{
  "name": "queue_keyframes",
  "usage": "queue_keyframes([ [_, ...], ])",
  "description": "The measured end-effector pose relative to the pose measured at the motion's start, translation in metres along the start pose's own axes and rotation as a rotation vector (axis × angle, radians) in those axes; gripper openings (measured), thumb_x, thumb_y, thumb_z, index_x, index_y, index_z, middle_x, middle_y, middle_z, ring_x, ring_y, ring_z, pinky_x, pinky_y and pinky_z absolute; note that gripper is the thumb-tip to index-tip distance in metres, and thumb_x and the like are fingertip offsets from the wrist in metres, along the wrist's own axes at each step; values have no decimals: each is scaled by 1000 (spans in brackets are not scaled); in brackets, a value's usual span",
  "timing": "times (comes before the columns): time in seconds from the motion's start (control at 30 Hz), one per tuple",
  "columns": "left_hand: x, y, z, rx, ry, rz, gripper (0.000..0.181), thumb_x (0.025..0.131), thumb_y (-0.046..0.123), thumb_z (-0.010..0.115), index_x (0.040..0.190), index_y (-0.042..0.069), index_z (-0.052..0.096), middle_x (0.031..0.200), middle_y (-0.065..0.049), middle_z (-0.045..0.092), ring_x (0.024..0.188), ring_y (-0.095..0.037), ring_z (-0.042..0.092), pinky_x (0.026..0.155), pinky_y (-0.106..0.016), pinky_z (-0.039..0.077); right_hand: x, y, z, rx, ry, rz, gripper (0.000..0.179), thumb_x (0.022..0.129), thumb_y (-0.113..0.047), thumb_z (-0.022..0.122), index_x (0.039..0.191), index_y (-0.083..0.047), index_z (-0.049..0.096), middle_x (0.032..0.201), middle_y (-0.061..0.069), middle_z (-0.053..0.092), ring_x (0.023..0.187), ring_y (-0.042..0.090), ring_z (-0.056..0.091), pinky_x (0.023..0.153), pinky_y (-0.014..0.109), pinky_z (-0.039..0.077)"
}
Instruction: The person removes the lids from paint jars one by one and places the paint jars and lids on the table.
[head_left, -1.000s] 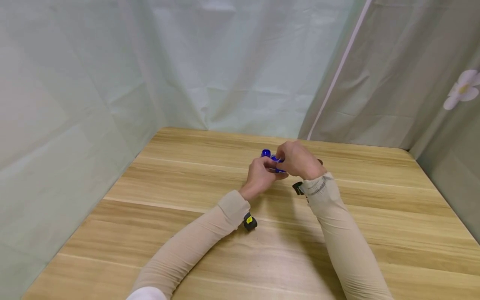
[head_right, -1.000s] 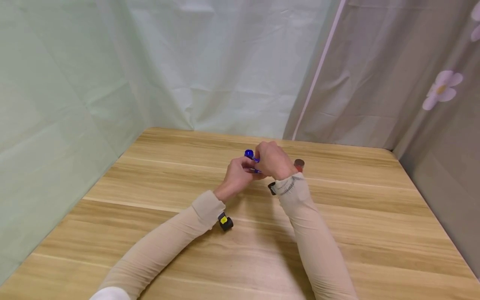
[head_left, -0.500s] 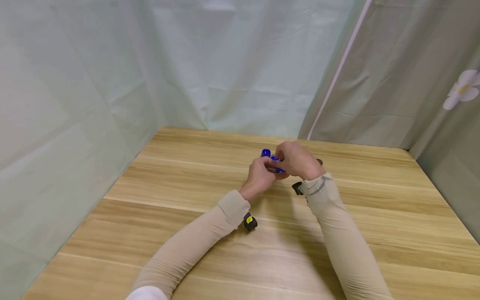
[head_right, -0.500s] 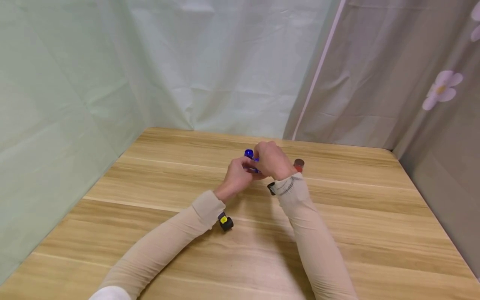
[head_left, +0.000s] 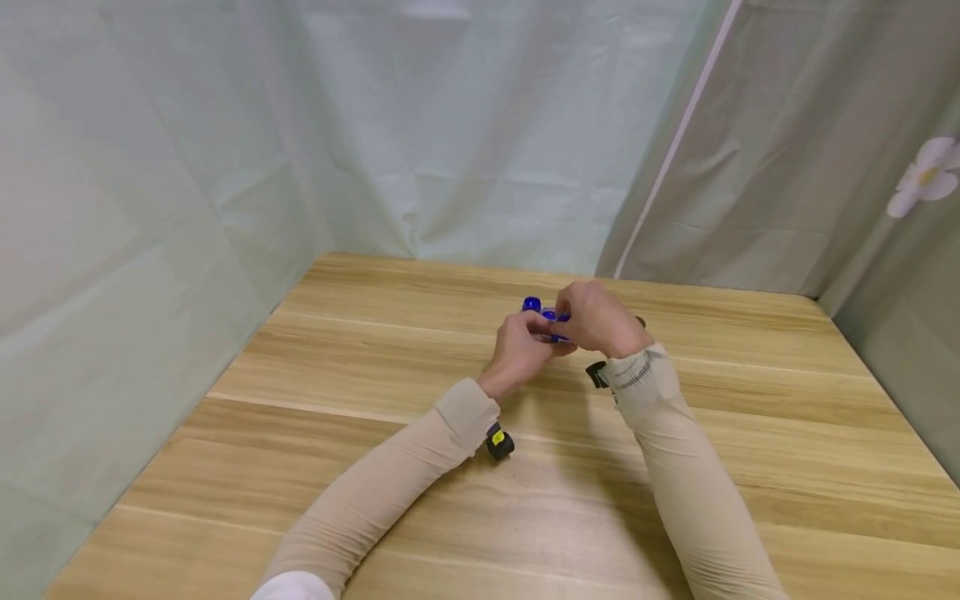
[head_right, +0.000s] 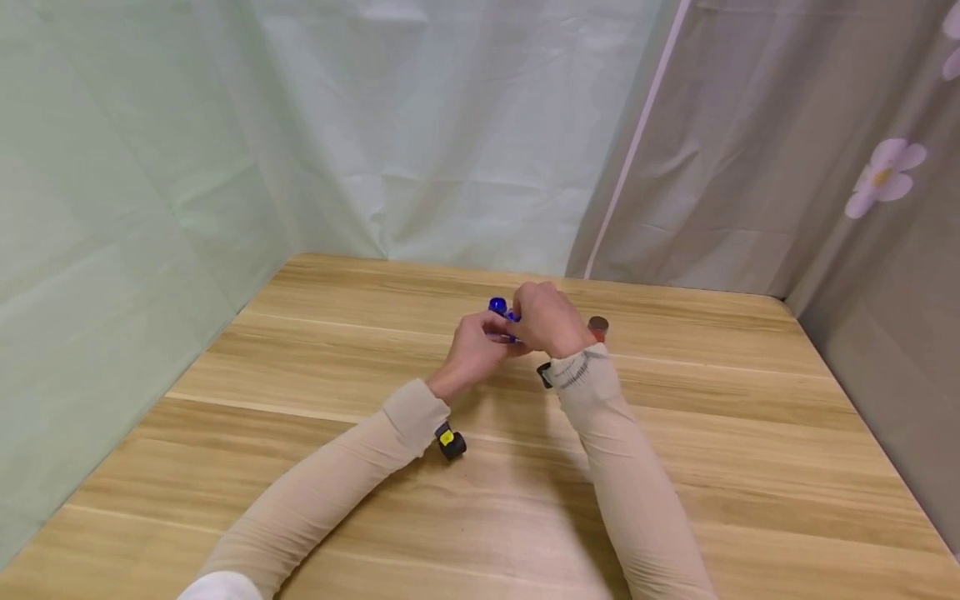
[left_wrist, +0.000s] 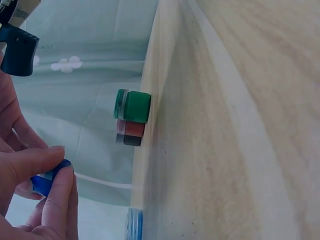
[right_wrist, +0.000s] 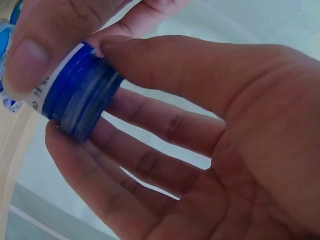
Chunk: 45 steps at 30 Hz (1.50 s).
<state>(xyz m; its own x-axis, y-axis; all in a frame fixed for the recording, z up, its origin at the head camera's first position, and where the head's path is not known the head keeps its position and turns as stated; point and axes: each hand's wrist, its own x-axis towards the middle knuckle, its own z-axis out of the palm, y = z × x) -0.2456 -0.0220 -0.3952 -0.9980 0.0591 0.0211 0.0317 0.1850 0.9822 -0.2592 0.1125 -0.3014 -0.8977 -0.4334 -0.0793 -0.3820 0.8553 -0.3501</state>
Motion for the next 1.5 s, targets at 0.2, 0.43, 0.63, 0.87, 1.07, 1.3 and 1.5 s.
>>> queue_keyframes([
  [0.2, 2, -1, 0, 4, 1, 8, 26, 79, 12, 89, 98, 4, 74, 104, -11, 76, 93, -19, 76, 77, -28, 61, 0, 1, 0, 15, -8, -34, 11, 93, -2, 66, 101, -1, 73, 100, 16, 73, 72, 20, 59, 61, 27, 47],
  [0.43, 1, 0, -3, -8, -1, 25, 26, 79, 11, 89, 99, 2, 73, 105, -14, 77, 95, -23, 77, 78, -29, 62, -2, -1, -2, 33, 15, -35, 14, 96, -10, 69, 107, -2, 73, 111, 16, 73, 83, 23, 63, 68, 31, 51],
  [0.63, 2, 4, -9, -48, 2, 27, 28, 81, 7, 86, 104, -1, 74, 108, -16, 77, 94, -22, 78, 80, -29, 63, 0, 0, -2, 15, 59, -20, 20, 99, -20, 68, 102, -1, 74, 98, 12, 74, 75, 20, 62, 62, 28, 49],
  [0.87, 2, 12, -21, 18, 69, 31, 31, 82, 13, 87, 107, 3, 72, 109, -12, 76, 97, -23, 76, 84, -32, 62, -2, 3, -4, 36, 125, -19, 24, 99, -26, 69, 98, -2, 73, 91, 12, 76, 75, 22, 67, 65, 33, 54],
  [1.07, 2, 19, -29, 114, 114, -4, 40, 82, 22, 88, 115, 8, 70, 114, -9, 74, 104, -23, 72, 84, -33, 62, -2, 7, -5, 105, 94, 11, 29, 92, -19, 78, 113, 1, 69, 106, 18, 73, 95, 31, 70, 81, 44, 58],
  [1.3, 5, 26, -39, 201, 115, -50, 35, 82, 14, 87, 114, 9, 72, 110, -8, 74, 102, -23, 72, 89, -37, 60, 2, 11, -2, 129, 36, 12, 24, 87, -16, 83, 104, -1, 75, 99, 14, 74, 85, 25, 67, 75, 37, 56],
  [1.5, 7, 28, -45, 253, 86, -89, 33, 81, 10, 87, 110, 8, 70, 109, -11, 75, 100, -25, 72, 79, -33, 61, 8, 14, 3, 139, 12, -27, 19, 84, -11, 85, 96, 0, 74, 92, 13, 74, 77, 21, 65, 68, 33, 54],
])
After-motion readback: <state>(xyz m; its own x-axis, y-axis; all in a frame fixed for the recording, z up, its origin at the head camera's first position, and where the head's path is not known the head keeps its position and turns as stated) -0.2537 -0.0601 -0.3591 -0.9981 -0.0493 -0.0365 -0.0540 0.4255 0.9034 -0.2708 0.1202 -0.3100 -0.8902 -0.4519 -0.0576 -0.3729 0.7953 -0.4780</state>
